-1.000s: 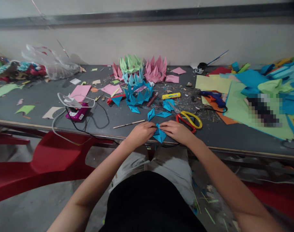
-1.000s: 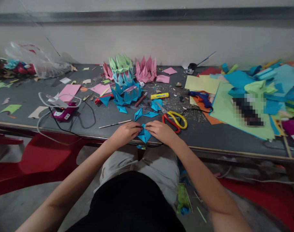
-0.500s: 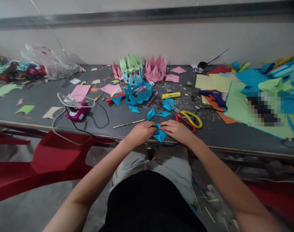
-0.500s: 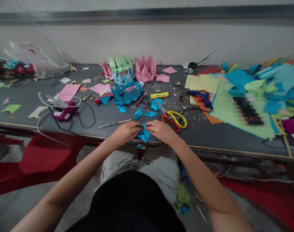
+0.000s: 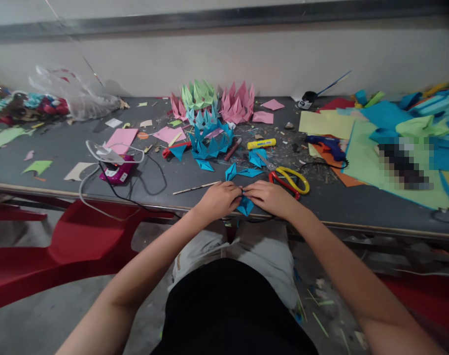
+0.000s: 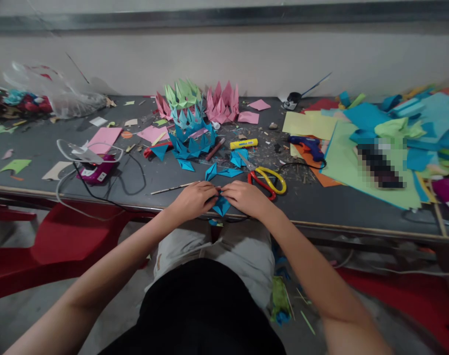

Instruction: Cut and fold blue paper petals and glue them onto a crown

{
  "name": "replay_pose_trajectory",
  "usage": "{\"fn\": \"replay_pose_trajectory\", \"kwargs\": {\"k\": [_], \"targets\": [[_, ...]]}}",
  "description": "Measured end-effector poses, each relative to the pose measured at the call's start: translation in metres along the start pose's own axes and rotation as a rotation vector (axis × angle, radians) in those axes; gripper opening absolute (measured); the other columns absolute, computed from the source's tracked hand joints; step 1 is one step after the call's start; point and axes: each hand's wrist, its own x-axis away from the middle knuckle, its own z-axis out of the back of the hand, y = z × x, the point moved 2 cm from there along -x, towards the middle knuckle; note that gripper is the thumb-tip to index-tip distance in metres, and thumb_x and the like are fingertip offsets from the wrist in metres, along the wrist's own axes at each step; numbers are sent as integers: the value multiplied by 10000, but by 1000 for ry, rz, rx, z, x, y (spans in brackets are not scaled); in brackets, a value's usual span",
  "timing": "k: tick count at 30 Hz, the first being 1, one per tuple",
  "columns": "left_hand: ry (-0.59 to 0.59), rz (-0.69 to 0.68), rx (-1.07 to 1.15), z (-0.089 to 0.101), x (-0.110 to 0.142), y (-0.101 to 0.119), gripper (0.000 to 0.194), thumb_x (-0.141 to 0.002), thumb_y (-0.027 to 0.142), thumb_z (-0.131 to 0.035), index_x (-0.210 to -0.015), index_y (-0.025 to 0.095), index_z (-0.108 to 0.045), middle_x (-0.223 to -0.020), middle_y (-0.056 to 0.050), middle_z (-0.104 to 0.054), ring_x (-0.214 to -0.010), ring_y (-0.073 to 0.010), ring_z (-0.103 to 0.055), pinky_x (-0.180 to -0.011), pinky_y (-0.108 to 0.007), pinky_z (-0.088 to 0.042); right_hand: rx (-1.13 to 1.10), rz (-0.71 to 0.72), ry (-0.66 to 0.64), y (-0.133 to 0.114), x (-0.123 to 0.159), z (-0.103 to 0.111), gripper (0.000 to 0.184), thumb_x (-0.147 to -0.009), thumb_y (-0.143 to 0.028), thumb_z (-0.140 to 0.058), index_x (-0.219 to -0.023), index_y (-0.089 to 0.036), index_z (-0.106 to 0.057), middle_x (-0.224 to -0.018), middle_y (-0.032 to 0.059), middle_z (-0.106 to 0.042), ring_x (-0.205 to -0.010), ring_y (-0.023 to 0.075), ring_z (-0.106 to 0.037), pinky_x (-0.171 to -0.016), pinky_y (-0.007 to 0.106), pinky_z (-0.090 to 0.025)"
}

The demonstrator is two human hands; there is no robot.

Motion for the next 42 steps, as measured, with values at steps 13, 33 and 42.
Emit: {"fn": "replay_pose_trajectory", "kwargs": {"k": [13, 33, 42], "targets": [[-2, 34, -9, 3, 7, 10, 341, -909, 325, -365, -1112, 143, -570, -1209, -81, -573, -1153, -213, -467, -934, -372, -367, 19, -70, 61, -8, 19, 15, 294, -873, -278, -443, -825, -188, -719, -828, 41, -719, -775, 212, -530, -727, 349, -479], [-6, 35, 89, 17, 36, 6, 360, -882, 315, -364, -1140, 124, -528, -1021, -108, -621, -983, -228, -544, -930, -385, -364, 69, -343, -71, -8, -11, 2, 285, -859, -256, -489, -1090, -277, -655, -844, 33, -632, -859, 177, -587, -622, 240, -446], [-12, 155, 121, 14, 16, -4, 251, -879, 232, -423, -1078, 154, -554, -927, -69, -659, -878, -203, -605, -811, -322, -443, -220, -341, 18, 5, 0, 15, 371, -866, -355, -488, -1209, -235, -562, -995, 60, -601, -902, 181, -575, -814, 307, -448]]}}
